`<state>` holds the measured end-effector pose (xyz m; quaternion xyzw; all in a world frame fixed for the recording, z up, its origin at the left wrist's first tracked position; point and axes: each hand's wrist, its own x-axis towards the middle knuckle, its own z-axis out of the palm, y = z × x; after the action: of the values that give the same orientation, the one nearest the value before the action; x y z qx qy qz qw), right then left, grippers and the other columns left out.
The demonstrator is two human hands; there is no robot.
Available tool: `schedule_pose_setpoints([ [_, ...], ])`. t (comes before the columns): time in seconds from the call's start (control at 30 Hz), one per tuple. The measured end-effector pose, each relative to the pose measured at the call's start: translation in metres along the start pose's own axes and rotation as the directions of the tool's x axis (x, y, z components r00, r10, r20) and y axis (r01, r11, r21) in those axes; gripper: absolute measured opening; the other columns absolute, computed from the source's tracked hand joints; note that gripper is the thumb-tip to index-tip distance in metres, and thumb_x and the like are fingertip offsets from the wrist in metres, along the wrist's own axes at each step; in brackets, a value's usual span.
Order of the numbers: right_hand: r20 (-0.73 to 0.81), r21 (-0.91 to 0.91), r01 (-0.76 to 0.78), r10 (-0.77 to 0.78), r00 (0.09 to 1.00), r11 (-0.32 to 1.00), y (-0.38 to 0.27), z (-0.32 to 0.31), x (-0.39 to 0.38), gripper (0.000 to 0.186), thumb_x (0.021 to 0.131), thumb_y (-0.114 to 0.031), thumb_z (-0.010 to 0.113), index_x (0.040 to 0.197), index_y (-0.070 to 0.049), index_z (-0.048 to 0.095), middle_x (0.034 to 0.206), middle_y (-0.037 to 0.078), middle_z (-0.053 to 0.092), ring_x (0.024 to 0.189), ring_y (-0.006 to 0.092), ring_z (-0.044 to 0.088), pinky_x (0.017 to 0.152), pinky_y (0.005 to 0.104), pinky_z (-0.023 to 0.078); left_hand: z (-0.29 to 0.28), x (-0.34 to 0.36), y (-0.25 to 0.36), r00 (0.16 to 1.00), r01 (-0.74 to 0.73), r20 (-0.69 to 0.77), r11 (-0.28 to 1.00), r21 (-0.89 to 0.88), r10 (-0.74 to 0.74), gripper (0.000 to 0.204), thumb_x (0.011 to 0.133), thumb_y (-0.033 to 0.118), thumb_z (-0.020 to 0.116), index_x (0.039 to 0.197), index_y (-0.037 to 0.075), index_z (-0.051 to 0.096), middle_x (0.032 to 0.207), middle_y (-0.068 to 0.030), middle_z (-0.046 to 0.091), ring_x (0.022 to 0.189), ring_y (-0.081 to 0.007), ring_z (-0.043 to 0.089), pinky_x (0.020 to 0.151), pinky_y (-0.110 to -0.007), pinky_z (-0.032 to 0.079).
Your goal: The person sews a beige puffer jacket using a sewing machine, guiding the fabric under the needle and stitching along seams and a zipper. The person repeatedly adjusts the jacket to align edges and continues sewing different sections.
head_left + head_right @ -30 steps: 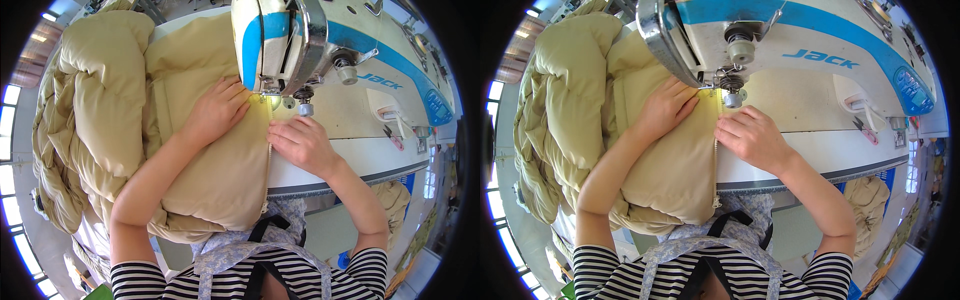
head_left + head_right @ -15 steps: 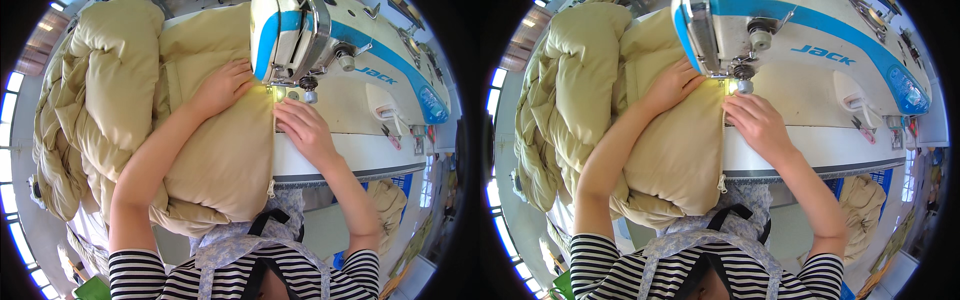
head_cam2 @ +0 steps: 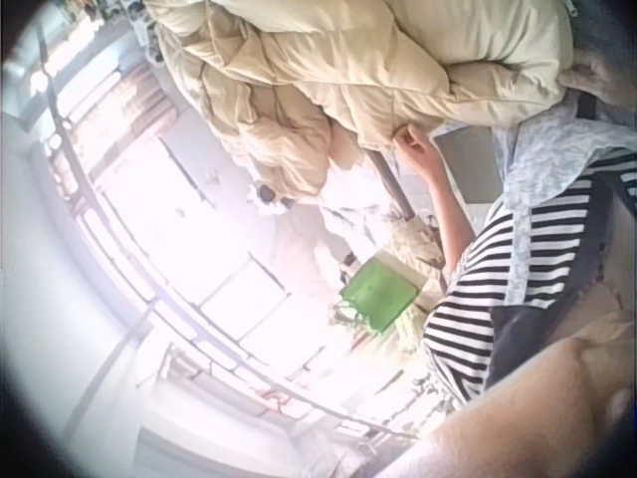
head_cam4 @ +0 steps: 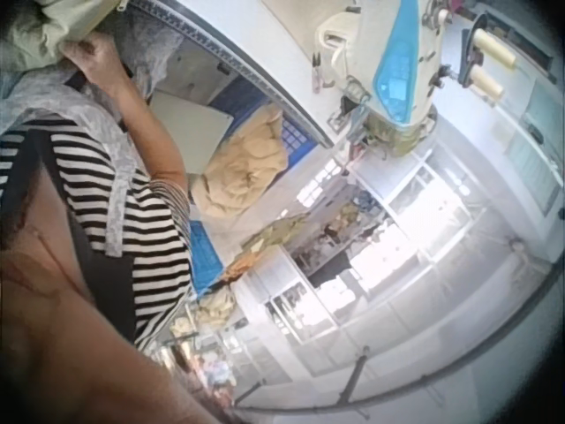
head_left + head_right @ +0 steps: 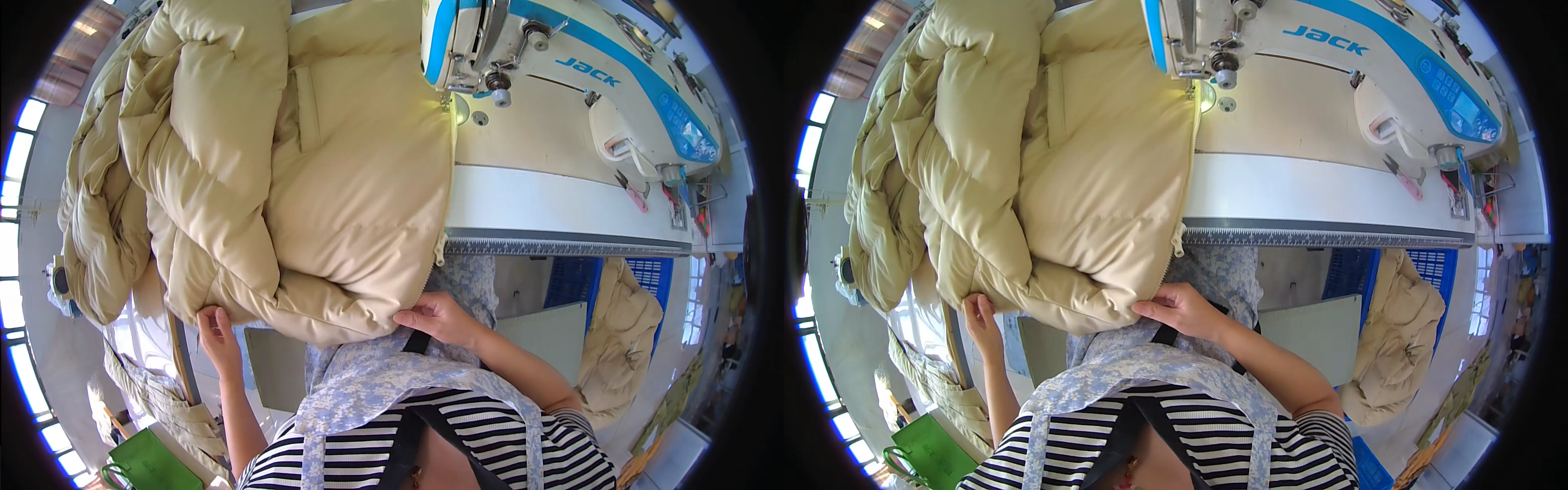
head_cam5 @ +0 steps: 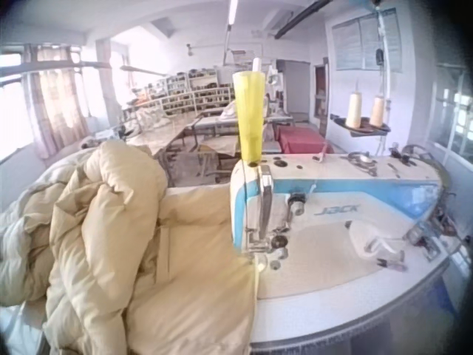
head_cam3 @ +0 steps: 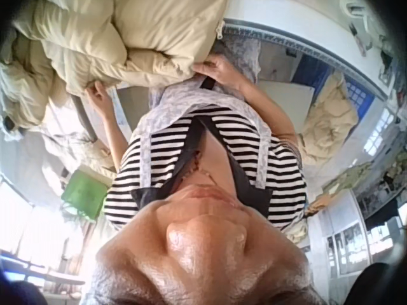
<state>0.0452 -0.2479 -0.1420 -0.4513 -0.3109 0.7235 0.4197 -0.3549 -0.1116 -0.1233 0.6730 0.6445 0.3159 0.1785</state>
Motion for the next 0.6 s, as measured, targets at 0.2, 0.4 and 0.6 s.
schedule_pose_setpoints([
  [0.2,0.042,-0.240,0.378,-0.379,0.924,0.894,-0.032,0.028,-0.010,0.033,0.096,-0.024,0.073,0.119,-0.001,0.066,0.107,0.009,0.073,0.099,0.0153,0.068,0.088,0.0309,0.053,0.002,-0.011,-0.045,0.857,0.496,-0.010,0.831,-0.252,-0.515,0.064,0.100,0.043,0.063,0.143,-0.001,0.044,0.137,-0.0111,0.055,0.113,-0.0211,0.057,0.084,-0.035,0.051],
  [0.4,-0.019,0.044,0.314,-0.314,0.949,0.948,-0.031,0.040,-0.027,0.030,0.105,-0.024,0.059,0.122,0.000,0.062,0.104,0.005,0.071,0.090,0.0102,0.066,0.078,0.0279,0.056,-0.001,0.036,-0.018,0.891,0.228,-0.086,0.603,-0.765,-0.446,0.055,0.098,0.035,0.068,0.135,-0.003,0.054,0.128,-0.0145,0.064,0.113,-0.0229,0.063,0.095,-0.038,0.052],
  [0.6,-0.042,0.188,0.072,-0.065,0.997,0.980,-0.032,0.049,-0.033,0.030,0.107,-0.021,0.053,0.123,0.004,0.059,0.107,0.015,0.071,0.089,0.0200,0.073,0.079,0.0316,0.060,-0.067,0.154,0.166,0.413,-0.330,-0.812,0.898,0.290,0.413,0.044,0.094,0.027,0.070,0.128,0.000,0.063,0.124,-0.0168,0.067,0.110,-0.0262,0.065,0.092,-0.039,0.054],
])
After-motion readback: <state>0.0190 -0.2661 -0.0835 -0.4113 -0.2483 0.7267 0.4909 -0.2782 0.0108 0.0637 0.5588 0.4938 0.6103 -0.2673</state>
